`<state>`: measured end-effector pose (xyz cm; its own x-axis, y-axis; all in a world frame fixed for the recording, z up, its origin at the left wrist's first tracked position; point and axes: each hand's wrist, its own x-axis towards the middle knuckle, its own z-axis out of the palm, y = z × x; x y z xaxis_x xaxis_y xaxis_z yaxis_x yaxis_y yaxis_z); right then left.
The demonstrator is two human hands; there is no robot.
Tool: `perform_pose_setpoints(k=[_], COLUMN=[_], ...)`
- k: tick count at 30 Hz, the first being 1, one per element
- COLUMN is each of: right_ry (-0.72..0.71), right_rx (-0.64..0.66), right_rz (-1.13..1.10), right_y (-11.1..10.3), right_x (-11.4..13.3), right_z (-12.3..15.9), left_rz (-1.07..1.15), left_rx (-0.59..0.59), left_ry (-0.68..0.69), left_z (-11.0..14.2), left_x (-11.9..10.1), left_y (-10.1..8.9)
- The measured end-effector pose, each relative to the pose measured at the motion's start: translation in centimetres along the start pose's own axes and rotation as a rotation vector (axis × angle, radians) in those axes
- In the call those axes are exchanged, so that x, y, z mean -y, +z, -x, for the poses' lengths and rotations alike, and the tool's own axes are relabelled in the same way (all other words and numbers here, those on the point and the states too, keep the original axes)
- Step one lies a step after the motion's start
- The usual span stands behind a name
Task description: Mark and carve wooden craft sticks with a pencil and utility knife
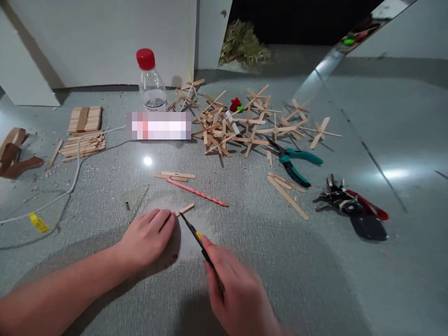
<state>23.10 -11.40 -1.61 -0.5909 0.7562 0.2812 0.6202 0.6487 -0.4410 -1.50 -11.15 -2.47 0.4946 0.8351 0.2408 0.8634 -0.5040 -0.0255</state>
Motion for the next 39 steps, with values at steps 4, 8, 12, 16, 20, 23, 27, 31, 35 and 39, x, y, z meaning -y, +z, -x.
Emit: perform_pose_setpoints(k=[4, 8, 12, 16, 20, 23, 27, 31, 35, 39], right_ry=[-0.008, -0.025, -0.035, -0.033, -0.028, -0.024, -0.04, -0.061, -0.113, -0.142], right_rx=[0.028, 0.036, 0.046, 0.069, 0.072, 0.09, 0.094, 0.158, 0.166, 0.167], right_rz=[-0.032, -0.004, 0.017, -0.007, -0.004, -0.004, 0.003, 0.059, 0.132, 0.2], right_y=[-0.1, 0.0, 0.1, -0.2, -0.4, -0.3, 0.0, 0.0, -0.1, 0.4], right_x=[-0.1, -0.6, -0.9, -0.7, -0.5, -0.6, -0.7, -0.8, -0.7, -0.9], right_z=[-0.2, 0.1, 0.1, -0.3, -0.2, -0.1, 0.0, 0.6, 1.2, 1.9], left_rz=[-0.022, -0.027, -0.006, 0.033, 0.042, 0.046, 0.02, -0.023, -0.039, -0.012], left_rx=[-0.093, -0.113, -0.118, -0.119, -0.136, -0.145, -0.161, -0.186, -0.229, -0.245], left_ry=[0.011, 0.017, 0.01, -0.008, -0.006, -0.013, -0.027, -0.046, -0.067, -0.093], left_z=[-0.2, -0.4, -0.5, -0.7, -0.9, -0.8, -0.7, -0.8, -1.2, -1.4], left_x=[-0.4, -0.6, -0.6, -0.7, -0.6, -0.7, -0.9, -1.2, -1.4, -1.4], left_y=[-0.3, -0.4, -0.5, -0.7, -0.8, -0.8, -0.7, -0.7, -0.5, -0.1])
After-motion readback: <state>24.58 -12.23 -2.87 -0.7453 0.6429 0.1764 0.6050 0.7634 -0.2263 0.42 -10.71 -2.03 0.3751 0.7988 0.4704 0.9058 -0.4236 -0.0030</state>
